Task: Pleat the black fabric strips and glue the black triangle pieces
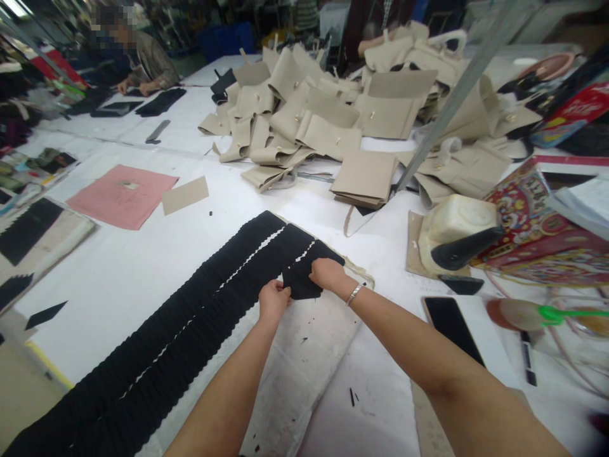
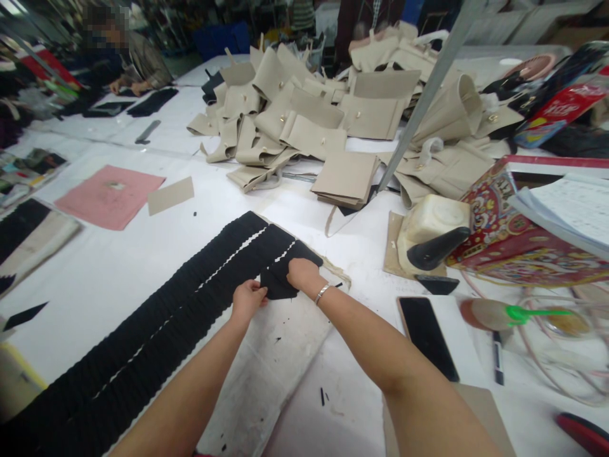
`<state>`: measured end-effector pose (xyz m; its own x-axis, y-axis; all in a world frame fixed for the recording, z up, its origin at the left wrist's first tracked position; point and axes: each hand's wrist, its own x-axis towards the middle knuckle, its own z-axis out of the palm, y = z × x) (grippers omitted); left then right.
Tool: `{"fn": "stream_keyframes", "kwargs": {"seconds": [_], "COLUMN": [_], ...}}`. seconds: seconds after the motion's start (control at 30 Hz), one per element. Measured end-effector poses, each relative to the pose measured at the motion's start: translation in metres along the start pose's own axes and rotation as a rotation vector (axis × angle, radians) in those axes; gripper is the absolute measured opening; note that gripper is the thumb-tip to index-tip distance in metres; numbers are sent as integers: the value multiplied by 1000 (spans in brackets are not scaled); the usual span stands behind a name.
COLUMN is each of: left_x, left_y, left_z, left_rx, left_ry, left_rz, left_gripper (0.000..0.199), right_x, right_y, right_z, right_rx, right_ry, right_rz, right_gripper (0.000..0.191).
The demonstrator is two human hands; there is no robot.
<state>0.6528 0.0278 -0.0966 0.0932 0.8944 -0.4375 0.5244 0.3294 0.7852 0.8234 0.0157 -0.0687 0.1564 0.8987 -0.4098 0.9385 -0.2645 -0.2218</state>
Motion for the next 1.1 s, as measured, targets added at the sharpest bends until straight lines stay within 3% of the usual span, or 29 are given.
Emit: {"fn": "stream_keyframes", "kwargs": {"seconds": [0.37, 0.5, 0.73, 0.93, 1.1], "left_x": [2, 3, 1, -3, -3], "left_y": [-1, -1, -4, -6, -4], "left_z": [0, -1, -4, -8, -6], "left_rx": [60, 93, 70, -13, -16], "left_ry": [-3, -5, -16, -113, -98], "left_rz": [16, 31, 41, -63, -82], "left_gripper": [5, 4, 5, 7, 8], "right_x": [-2, -10, -16, -13, -13], "right_y": [-2, -6, -11, -11, -12], "right_z": [-8, -14, -7, -6, -6], "right_rx": [-20, -19, -17, -3, -2], "right_ry": [8, 31, 0, -6, -6], "right_rz": [-5, -74, -88, -76, -73], "right_gripper": [28, 26, 25, 26, 25]}}
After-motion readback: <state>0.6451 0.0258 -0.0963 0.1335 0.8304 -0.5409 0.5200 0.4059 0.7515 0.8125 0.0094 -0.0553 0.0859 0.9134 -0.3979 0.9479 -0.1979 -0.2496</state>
